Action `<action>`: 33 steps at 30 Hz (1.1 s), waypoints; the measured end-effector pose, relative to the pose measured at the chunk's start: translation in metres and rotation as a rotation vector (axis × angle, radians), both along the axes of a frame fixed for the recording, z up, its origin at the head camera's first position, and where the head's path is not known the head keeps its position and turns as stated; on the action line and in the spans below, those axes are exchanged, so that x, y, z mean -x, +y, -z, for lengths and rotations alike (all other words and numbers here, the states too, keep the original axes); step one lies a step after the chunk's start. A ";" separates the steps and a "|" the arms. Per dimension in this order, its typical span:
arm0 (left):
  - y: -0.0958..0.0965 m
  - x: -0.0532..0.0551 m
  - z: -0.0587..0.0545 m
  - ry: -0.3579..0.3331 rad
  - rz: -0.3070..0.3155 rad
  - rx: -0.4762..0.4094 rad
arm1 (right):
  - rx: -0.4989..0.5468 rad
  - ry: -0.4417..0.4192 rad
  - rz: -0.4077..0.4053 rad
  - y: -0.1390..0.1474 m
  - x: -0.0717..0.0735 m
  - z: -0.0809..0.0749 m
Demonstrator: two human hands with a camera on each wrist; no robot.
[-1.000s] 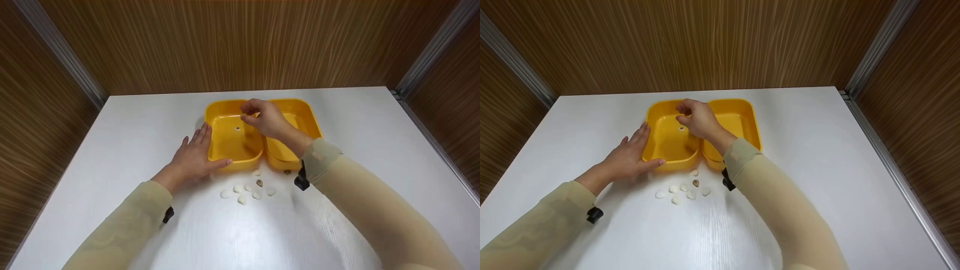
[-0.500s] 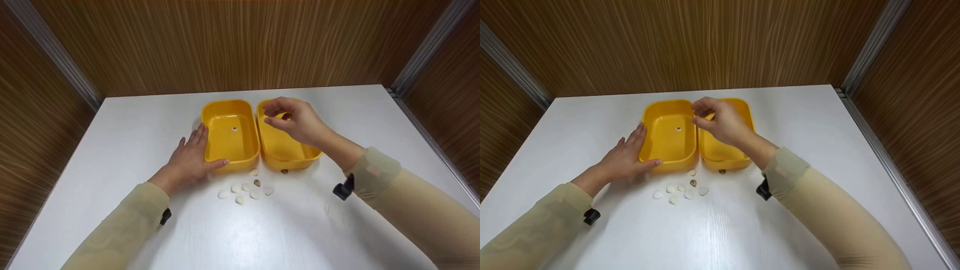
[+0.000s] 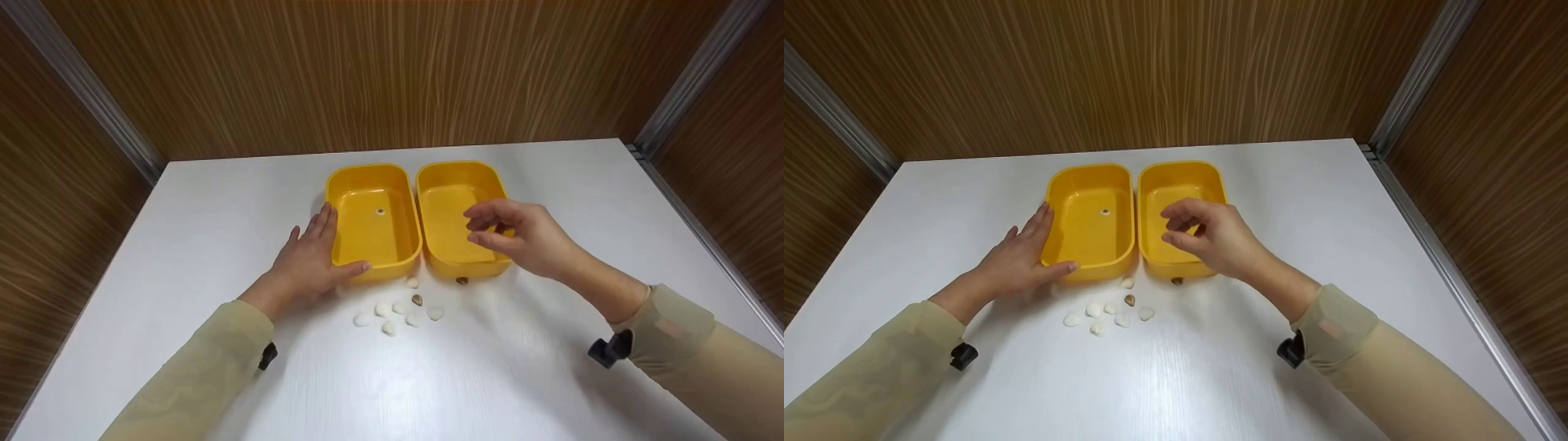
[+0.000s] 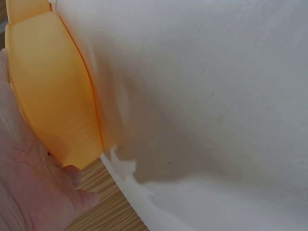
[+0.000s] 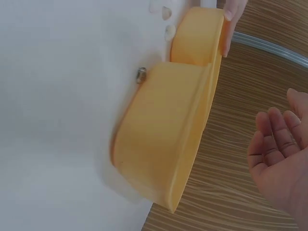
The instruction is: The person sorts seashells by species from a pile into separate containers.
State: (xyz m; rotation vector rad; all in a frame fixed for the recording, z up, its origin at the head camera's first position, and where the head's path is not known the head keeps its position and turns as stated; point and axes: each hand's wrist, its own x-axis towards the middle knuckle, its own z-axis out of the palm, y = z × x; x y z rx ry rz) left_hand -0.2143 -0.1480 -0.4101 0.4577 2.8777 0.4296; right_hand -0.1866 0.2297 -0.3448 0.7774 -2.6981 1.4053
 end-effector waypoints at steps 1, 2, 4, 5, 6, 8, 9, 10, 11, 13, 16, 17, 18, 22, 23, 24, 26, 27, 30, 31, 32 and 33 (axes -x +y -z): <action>0.000 0.000 0.000 0.000 0.000 0.001 | 0.005 -0.004 -0.004 0.002 -0.003 0.003; 0.000 0.000 0.000 0.000 0.000 0.001 | 0.011 -0.007 -0.008 0.004 -0.006 0.006; 0.000 0.000 0.000 -0.004 -0.002 -0.002 | 0.012 -0.010 -0.012 0.008 -0.011 0.011; 0.000 -0.001 0.001 -0.003 0.000 -0.003 | 0.013 -0.011 -0.016 0.010 -0.014 0.014; 0.000 -0.001 0.001 -0.004 0.000 -0.002 | 0.017 -0.013 -0.020 0.011 -0.017 0.017; 0.000 -0.001 0.001 -0.006 0.000 0.000 | 0.022 -0.014 -0.028 0.015 -0.022 0.023; 0.000 -0.001 0.002 -0.008 -0.001 -0.001 | 0.023 -0.013 -0.032 0.016 -0.025 0.026; 0.000 -0.001 0.002 -0.010 -0.002 -0.001 | 0.027 -0.012 -0.037 0.018 -0.027 0.030; 0.000 -0.002 0.002 -0.011 -0.002 -0.001 | 0.030 -0.011 -0.043 0.019 -0.029 0.033; 0.000 -0.002 0.002 -0.014 -0.004 -0.004 | 0.032 -0.004 -0.052 0.022 -0.033 0.040; 0.000 -0.002 0.001 -0.011 0.000 0.001 | 0.025 -0.004 -0.067 0.024 -0.037 0.050; 0.000 -0.002 0.001 -0.008 0.001 0.000 | 0.019 -0.005 -0.072 0.025 -0.038 0.054; 0.000 -0.002 0.001 -0.007 0.001 -0.001 | 0.015 -0.011 -0.076 0.025 -0.039 0.056; 0.000 -0.002 0.001 0.000 0.005 -0.004 | 0.002 -0.048 -0.094 0.025 -0.040 0.066; 0.000 -0.002 0.000 0.002 0.005 -0.002 | 0.002 -0.059 -0.097 0.025 -0.040 0.069; -0.001 -0.002 0.000 0.002 0.005 -0.002 | 0.003 -0.071 -0.102 0.025 -0.039 0.071; -0.002 -0.002 0.000 0.005 0.007 -0.003 | 0.006 -0.095 -0.113 0.024 -0.039 0.075; -0.002 -0.002 0.001 0.006 0.006 -0.006 | 0.006 -0.104 -0.120 0.023 -0.038 0.077; -0.003 -0.002 0.001 0.005 0.003 -0.016 | 0.009 -0.130 -0.142 0.023 -0.036 0.083; -0.003 -0.002 0.001 0.005 0.003 -0.020 | 0.006 -0.135 -0.145 0.023 -0.036 0.085; -0.004 -0.003 0.001 0.005 0.003 -0.022 | 0.003 -0.138 -0.148 0.023 -0.035 0.086; -0.003 -0.003 0.001 0.004 0.001 -0.020 | -0.001 -0.142 -0.147 0.023 -0.034 0.088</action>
